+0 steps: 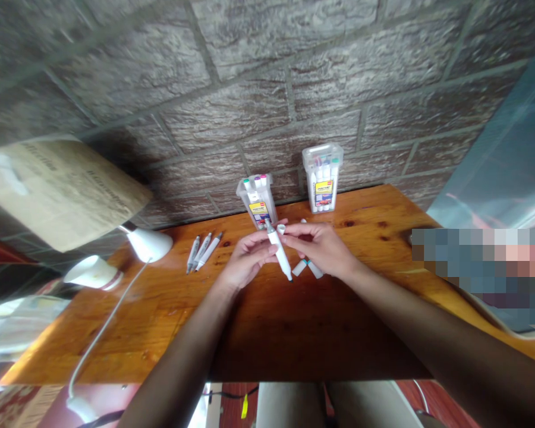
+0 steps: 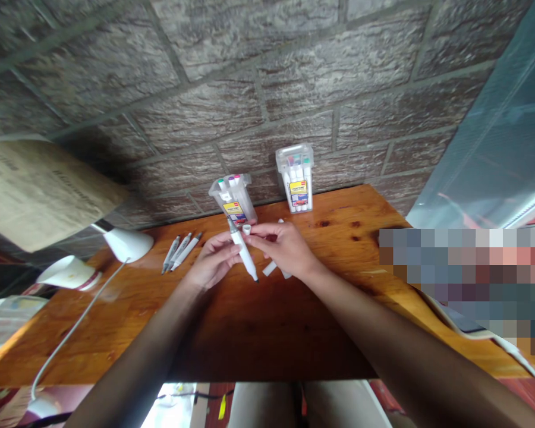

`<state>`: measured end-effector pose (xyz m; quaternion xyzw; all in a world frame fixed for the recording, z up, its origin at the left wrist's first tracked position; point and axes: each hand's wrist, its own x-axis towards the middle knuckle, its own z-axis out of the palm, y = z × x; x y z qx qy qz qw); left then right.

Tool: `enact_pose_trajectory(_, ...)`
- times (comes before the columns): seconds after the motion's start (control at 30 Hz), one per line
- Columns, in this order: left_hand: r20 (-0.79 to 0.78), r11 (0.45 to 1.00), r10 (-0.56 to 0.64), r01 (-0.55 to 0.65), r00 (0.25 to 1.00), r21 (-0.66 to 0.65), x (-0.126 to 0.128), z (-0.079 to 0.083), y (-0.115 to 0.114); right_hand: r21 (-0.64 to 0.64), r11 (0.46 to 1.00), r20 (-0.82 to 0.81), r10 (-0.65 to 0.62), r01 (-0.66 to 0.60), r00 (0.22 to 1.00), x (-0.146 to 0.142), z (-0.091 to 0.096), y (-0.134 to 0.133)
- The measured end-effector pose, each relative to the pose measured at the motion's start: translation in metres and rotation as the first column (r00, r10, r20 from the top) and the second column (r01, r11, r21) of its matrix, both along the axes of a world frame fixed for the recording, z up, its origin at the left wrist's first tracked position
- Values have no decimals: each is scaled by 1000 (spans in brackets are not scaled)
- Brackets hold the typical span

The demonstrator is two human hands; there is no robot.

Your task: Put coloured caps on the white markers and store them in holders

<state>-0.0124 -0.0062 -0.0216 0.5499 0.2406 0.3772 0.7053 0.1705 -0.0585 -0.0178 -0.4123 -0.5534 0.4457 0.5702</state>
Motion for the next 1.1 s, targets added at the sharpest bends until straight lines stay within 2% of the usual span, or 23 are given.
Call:
enact_pose_trajectory(0.2, 9, 1000, -3, 3, 1000, 12, 3, 0, -2, 30, 999, 80, -22, 20, 997, 3, -1, 1)
enact_pose_trajectory(0.5, 46, 997, 77, -77, 996, -8, 8, -8, 1, 138, 977, 206, -191, 164, 960, 2, -5, 2)
enact_pose_trajectory(0.67, 69, 994, 105, -105, 992, -13, 6, -5, 2, 133, 986, 204, -130, 104, 970, 2, -1, -1)
enact_pose_trajectory(0.9, 29, 997, 67, -66, 997, -50, 10, -10, 0, 103, 992, 183, -94, 76, 979, 4, -4, -1)
enact_pose_trajectory(1.0, 26, 994, 72, -69, 997, -79, 11, -12, 0, 96, 995, 177, 2, -20, 984, 3, -1, -4)
enact_pose_trajectory(1.1, 26, 993, 67, -65, 997, -94, 12, -13, 1, 27, 994, 136, 100, -104, 986, 1, 4, -7)
